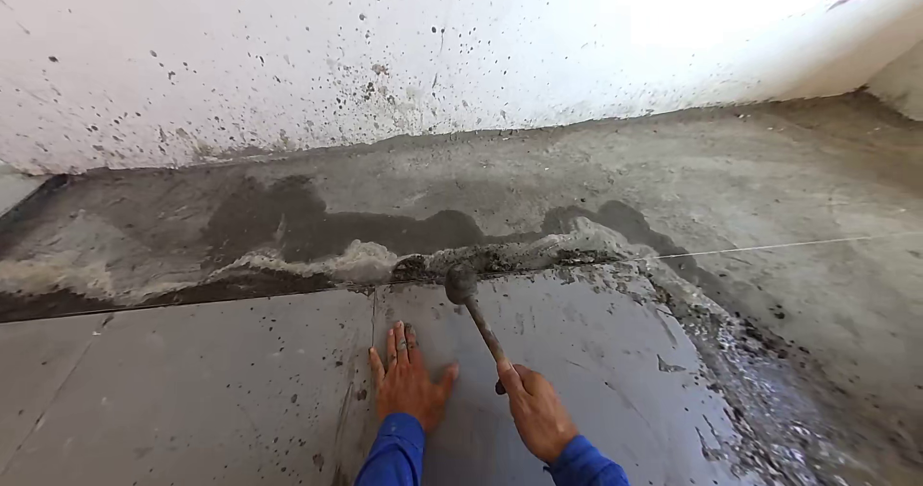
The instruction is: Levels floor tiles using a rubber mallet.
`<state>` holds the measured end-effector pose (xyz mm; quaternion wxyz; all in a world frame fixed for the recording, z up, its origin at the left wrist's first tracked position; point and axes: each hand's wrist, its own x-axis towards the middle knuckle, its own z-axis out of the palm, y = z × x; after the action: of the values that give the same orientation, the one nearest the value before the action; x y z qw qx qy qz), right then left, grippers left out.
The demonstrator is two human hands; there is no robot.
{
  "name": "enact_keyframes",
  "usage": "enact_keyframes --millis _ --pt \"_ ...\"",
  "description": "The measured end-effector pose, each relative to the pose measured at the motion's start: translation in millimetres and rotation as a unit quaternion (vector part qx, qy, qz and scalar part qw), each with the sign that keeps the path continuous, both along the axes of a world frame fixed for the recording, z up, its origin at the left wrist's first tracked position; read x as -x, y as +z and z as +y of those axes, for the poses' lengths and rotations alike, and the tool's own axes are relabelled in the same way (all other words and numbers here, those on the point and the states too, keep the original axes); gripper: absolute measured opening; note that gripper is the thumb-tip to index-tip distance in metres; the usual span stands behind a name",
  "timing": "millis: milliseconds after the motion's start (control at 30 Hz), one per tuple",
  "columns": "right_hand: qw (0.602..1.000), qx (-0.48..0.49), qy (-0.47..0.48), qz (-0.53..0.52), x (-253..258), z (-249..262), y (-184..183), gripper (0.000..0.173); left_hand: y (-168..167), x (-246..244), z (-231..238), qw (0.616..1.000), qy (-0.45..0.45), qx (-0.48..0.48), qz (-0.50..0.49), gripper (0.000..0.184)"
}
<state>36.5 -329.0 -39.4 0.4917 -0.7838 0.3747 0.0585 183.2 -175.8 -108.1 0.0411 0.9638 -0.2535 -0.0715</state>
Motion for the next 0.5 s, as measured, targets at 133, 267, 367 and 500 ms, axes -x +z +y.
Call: enact_keyframes --millis 133,267,367,500 --pt "0.999 -0.039 -0.014 0.017 17 -8 -2 0.062 -1 6 2 1.000 -0.001 0.001 -0.004 0.122" --pt "0.999 -0.014 -0.028 -0.024 41 -5 -10 0.061 -1 6 3 1.000 0.003 -0.001 0.003 0.123" --pt "0.999 -0.023 -0.041 -0.017 62 -10 -11 0.062 1 7 2 1.000 -0.001 -0.009 -0.001 0.124" --pt "0.998 -0.012 -0.054 -0.039 103 1 -21 0.065 4 8 4 0.999 0.000 -0.041 0.033 0.120"
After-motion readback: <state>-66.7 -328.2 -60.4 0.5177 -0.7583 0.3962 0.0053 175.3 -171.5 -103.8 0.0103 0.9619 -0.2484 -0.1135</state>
